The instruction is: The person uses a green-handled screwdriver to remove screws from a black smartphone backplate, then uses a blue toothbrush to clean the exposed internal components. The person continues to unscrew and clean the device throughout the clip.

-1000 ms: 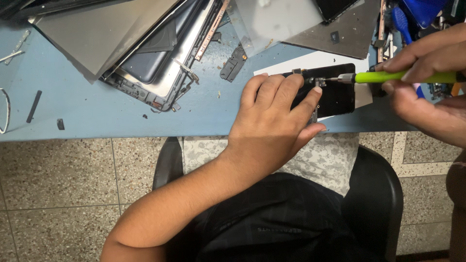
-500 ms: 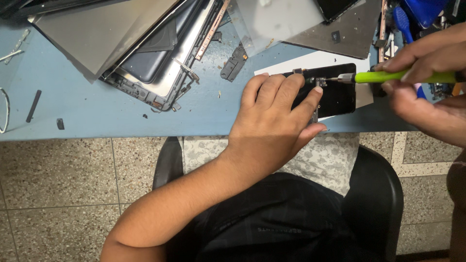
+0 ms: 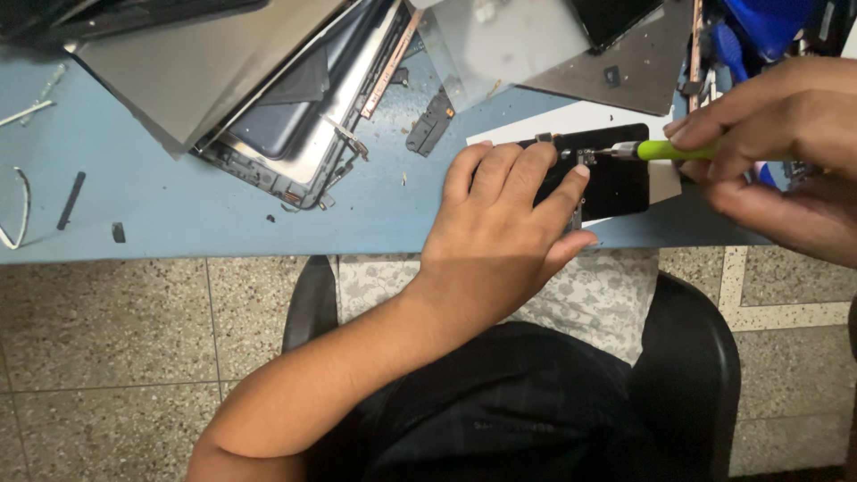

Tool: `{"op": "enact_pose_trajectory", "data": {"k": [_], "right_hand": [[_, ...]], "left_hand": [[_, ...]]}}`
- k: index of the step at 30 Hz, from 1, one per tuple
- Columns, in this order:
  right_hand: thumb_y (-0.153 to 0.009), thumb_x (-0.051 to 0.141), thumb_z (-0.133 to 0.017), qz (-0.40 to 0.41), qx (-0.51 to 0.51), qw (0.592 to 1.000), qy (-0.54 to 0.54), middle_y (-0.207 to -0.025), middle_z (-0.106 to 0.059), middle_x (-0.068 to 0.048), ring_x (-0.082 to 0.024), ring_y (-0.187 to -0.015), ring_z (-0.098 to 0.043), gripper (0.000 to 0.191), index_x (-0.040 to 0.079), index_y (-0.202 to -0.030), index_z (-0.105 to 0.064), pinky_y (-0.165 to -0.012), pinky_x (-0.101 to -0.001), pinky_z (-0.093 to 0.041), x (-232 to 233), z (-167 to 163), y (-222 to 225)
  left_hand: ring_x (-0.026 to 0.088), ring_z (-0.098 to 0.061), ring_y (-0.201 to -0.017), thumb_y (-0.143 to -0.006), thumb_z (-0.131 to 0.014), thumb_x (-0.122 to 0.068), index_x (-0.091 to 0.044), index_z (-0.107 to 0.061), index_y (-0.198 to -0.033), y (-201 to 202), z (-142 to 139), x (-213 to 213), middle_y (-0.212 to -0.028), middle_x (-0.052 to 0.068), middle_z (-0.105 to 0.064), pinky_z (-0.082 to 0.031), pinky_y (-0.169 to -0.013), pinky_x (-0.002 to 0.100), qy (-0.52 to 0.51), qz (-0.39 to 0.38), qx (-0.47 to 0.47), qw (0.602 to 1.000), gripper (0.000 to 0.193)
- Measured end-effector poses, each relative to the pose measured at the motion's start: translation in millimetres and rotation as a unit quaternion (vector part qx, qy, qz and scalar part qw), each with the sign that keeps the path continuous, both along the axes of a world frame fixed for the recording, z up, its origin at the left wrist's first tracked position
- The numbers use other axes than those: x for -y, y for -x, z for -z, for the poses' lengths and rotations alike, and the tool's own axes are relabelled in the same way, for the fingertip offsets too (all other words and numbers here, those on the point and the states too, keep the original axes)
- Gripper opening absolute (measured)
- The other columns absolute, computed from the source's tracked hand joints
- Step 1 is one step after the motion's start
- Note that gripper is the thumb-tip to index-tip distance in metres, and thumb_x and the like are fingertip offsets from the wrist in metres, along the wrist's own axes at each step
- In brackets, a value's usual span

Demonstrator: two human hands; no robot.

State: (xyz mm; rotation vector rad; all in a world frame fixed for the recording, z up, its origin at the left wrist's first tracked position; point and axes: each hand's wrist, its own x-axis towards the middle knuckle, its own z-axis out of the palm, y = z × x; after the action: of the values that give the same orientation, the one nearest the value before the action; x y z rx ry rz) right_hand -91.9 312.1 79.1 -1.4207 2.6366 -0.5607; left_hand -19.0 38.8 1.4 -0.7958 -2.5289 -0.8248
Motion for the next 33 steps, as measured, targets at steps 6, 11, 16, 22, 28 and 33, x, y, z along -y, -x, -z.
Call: {"op": "enact_pose_trajectory", "data": {"k": [6,11,16,22,28,33], "right_hand": [[-0.082,0.003,-0.077,0.029,-0.024,0.999,-0.004,-0.098,-0.069,-0.018,-0.027,-0.098,-0.074,0.021,0.003,-0.087,-0.057,-0.083,-0.0330,-0.064,11,-12,0],[-0.081,0.007,-0.078,0.052,-0.006,0.999,0.002,-0.096,-0.070,-0.018,-0.025,-0.096,-0.075,0.021,0.002,-0.090,-0.060,-0.078,-0.0319,-0.065,9,-16,-2],[-0.087,0.012,-0.078,0.078,-0.003,0.996,-0.048,-0.091,-0.073,-0.017,-0.025,-0.092,-0.076,0.016,0.006,-0.089,-0.063,-0.075,-0.0333,-0.065,6,-18,-1],[-0.091,0.020,-0.074,0.125,0.017,0.988,-0.092,-0.087,-0.074,-0.017,-0.025,-0.087,-0.078,0.016,0.006,-0.095,-0.067,-0.077,-0.0377,-0.065,-1,-10,1],[-0.084,0.016,-0.076,0.053,-0.041,0.996,-0.050,-0.096,-0.071,-0.022,-0.030,-0.097,-0.075,0.029,-0.001,-0.101,-0.060,-0.084,-0.0395,-0.063,4,-16,0],[-0.082,0.005,-0.076,0.048,-0.033,0.998,-0.028,-0.100,-0.070,-0.022,-0.029,-0.095,-0.074,0.027,-0.002,-0.101,-0.058,-0.083,-0.0379,-0.063,6,-19,-3]], "left_hand": [[0.032,-0.054,-0.123,-0.087,-0.083,-0.044,-0.005,-0.070,-0.129,-1,-7,3,-0.128,0.015,-0.060,-0.039,-0.116,0.051,-0.017,0.004,0.003,1.000,0.059],[0.032,-0.054,-0.123,-0.087,-0.082,-0.042,-0.005,-0.069,-0.129,-2,-12,4,-0.128,0.015,-0.059,-0.039,-0.115,0.052,-0.024,0.012,0.006,1.000,0.057],[0.033,-0.053,-0.123,-0.088,-0.082,-0.042,-0.004,-0.068,-0.130,-2,-13,5,-0.129,0.015,-0.058,-0.038,-0.116,0.051,-0.026,0.013,0.006,1.000,0.057],[0.032,-0.052,-0.123,-0.088,-0.081,-0.043,-0.005,-0.069,-0.130,-1,-9,4,-0.128,0.014,-0.057,-0.038,-0.115,0.051,-0.024,0.016,0.013,1.000,0.058],[0.032,-0.052,-0.122,-0.089,-0.081,-0.045,-0.005,-0.069,-0.130,0,-7,3,-0.128,0.014,-0.058,-0.038,-0.115,0.051,-0.016,0.013,0.006,1.000,0.058],[0.032,-0.053,-0.122,-0.089,-0.081,-0.046,-0.004,-0.070,-0.129,0,-6,3,-0.127,0.014,-0.060,-0.039,-0.115,0.051,-0.011,0.009,-0.004,1.000,0.059]]}}
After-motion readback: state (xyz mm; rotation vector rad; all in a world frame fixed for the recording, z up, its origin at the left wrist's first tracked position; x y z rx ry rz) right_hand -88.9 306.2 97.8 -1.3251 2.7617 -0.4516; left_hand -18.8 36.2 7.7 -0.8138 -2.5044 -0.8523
